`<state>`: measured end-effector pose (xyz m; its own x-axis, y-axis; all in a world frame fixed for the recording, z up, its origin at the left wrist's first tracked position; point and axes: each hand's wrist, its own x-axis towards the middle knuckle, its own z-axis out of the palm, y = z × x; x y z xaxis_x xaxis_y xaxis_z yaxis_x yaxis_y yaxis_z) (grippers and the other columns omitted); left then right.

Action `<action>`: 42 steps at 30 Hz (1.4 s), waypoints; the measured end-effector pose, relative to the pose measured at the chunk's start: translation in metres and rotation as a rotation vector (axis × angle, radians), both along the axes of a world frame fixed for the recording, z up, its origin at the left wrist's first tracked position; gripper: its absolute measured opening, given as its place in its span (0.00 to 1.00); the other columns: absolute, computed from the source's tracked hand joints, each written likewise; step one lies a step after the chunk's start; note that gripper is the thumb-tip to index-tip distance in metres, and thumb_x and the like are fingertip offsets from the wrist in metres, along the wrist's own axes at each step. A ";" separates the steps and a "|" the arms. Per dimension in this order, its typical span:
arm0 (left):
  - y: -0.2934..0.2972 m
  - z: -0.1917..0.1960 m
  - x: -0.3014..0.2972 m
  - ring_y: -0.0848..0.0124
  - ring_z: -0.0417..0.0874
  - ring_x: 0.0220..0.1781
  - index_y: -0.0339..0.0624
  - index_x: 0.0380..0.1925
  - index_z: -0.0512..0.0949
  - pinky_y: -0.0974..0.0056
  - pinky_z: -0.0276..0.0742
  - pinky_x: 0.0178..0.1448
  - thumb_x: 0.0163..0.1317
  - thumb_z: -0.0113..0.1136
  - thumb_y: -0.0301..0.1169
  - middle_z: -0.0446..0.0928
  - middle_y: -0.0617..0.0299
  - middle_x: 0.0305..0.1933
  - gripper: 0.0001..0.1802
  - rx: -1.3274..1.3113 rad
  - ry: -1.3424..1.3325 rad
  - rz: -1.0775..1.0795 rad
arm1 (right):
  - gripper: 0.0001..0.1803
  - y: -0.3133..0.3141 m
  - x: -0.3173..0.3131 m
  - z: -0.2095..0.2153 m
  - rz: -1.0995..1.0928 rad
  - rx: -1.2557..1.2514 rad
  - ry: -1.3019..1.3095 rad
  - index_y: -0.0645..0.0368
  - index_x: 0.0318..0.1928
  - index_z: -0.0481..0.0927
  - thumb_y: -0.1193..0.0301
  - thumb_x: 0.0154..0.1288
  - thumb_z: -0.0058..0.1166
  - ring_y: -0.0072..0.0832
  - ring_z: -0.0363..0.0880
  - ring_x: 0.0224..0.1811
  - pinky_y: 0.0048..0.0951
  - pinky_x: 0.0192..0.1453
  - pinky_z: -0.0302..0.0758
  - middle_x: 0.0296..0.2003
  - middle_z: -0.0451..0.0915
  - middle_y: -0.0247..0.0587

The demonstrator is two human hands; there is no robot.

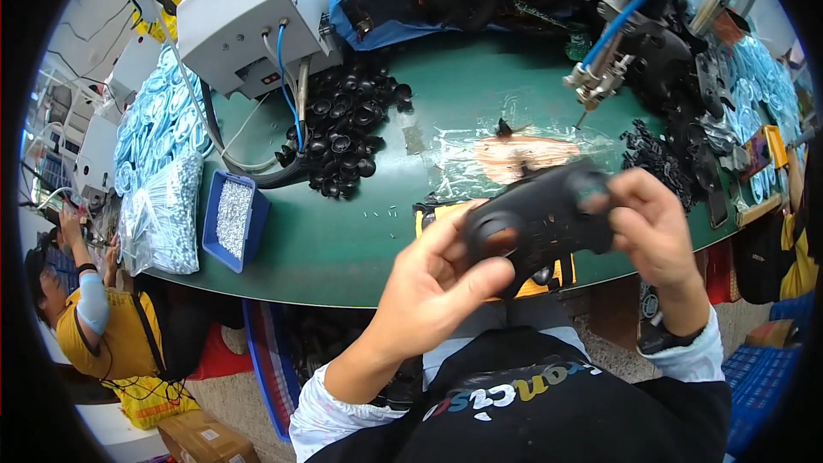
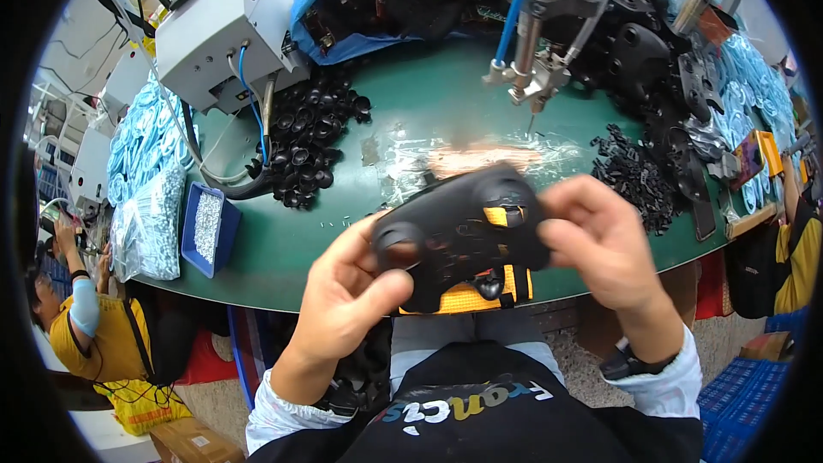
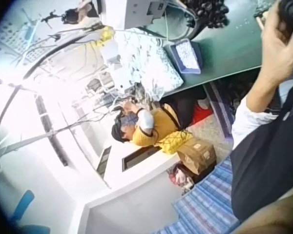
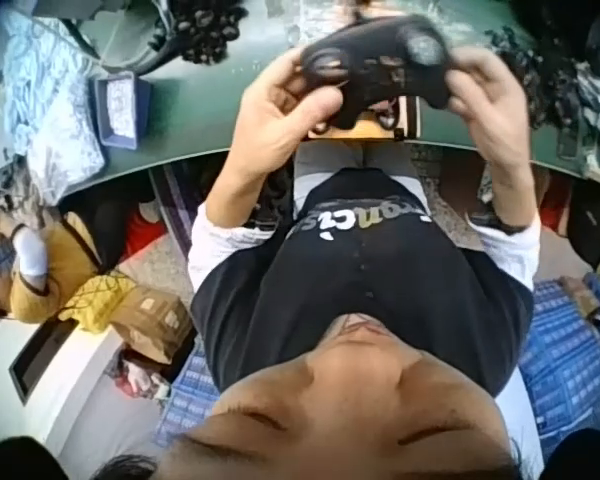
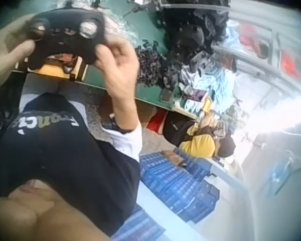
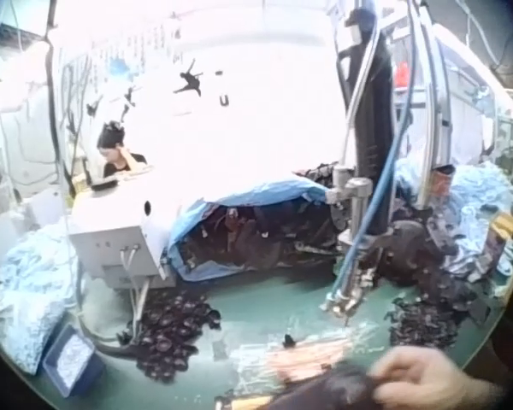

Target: Assembling internal components and outer shells of game controllers at a manufacturing workstation.

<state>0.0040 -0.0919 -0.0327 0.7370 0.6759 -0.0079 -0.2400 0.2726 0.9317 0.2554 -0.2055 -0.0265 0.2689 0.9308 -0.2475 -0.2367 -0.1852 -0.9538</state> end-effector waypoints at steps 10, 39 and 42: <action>0.008 -0.013 -0.035 0.69 0.82 0.45 0.36 0.48 0.82 0.66 0.77 0.51 0.60 0.68 0.25 0.82 0.58 0.45 0.16 0.595 0.472 0.259 | 0.36 0.023 -0.021 0.009 0.102 0.498 -1.199 0.59 0.56 0.78 0.76 0.41 0.73 0.45 0.78 0.59 0.38 0.59 0.78 0.58 0.76 0.51; -0.002 -0.054 -0.005 0.53 0.76 0.59 0.31 0.60 0.72 0.56 0.73 0.62 0.54 0.74 0.31 0.72 0.46 0.59 0.35 0.678 0.668 0.150 | 0.36 0.020 -0.051 -0.057 0.235 0.301 -1.196 0.57 0.58 0.78 0.61 0.48 0.75 0.49 0.77 0.56 0.41 0.58 0.77 0.60 0.72 0.51; 0.000 -0.052 -0.005 0.49 0.74 0.60 0.31 0.62 0.69 0.53 0.70 0.64 0.55 0.73 0.31 0.70 0.44 0.59 0.36 0.609 0.681 0.106 | 0.35 0.022 -0.046 -0.056 0.266 0.273 -1.047 0.57 0.59 0.77 0.60 0.51 0.74 0.48 0.76 0.58 0.41 0.60 0.76 0.61 0.72 0.50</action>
<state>-0.0011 -0.0923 -0.0851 0.6378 0.7693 -0.0376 0.4173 -0.3041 0.8563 0.2096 -0.1839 -0.0822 0.0087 0.9783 0.2070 0.7246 0.1365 -0.6755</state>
